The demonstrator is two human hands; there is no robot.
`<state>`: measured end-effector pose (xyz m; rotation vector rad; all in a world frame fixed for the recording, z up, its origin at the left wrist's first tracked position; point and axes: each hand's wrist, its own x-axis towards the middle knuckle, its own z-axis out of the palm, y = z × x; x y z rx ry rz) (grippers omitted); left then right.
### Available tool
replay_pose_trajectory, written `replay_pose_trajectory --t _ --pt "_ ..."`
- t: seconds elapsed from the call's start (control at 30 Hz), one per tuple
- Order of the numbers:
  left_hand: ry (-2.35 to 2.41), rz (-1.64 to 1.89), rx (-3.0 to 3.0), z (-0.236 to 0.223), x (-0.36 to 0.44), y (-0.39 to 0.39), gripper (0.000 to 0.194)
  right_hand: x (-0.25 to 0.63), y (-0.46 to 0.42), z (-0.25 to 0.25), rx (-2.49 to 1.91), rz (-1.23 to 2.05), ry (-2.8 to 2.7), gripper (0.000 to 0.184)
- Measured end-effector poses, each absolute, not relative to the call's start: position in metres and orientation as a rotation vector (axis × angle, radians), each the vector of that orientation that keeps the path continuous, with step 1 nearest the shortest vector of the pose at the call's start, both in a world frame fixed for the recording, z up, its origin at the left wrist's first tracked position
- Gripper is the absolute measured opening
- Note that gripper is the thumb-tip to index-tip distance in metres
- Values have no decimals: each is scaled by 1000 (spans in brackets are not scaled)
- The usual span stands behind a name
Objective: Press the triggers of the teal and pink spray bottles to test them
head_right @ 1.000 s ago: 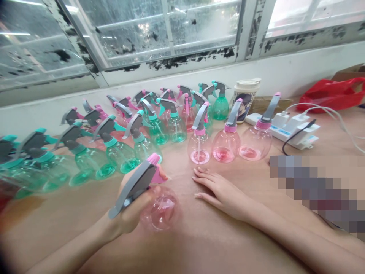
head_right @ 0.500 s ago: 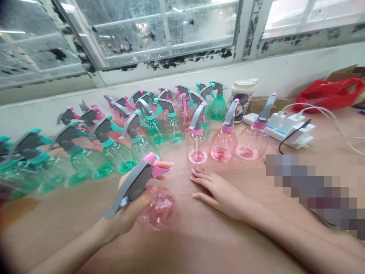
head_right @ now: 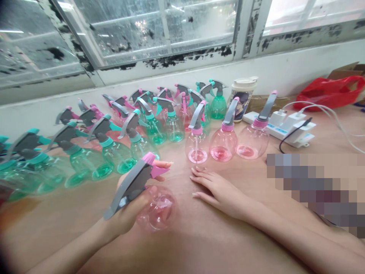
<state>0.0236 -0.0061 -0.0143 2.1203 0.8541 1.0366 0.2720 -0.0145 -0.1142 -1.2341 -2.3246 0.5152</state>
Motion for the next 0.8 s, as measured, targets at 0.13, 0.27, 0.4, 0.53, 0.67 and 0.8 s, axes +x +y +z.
replay_pose_trajectory --t 0.13,0.27,0.4,0.53,0.67,0.8 --pt "857 1043 2150 -16 23 -6 45 272 -14 -115 -1225 517 -2311 50" --pt "899 1036 2156 -20 20 -5 40 272 -14 -114 -1243 523 -2327 51" --pt "916 1020 2195 -19 17 -5 30 272 -14 -114 -1244 529 -2325 52" --pt "952 1013 2203 -16 17 -5 14 272 -14 -114 -1226 522 -2307 51" --pt "942 1026 2178 -15 19 -5 22 272 -14 -115 -1228 514 -2307 50" --pt "906 1027 2122 -14 24 -6 36 272 -14 -115 -1229 509 -2316 50"
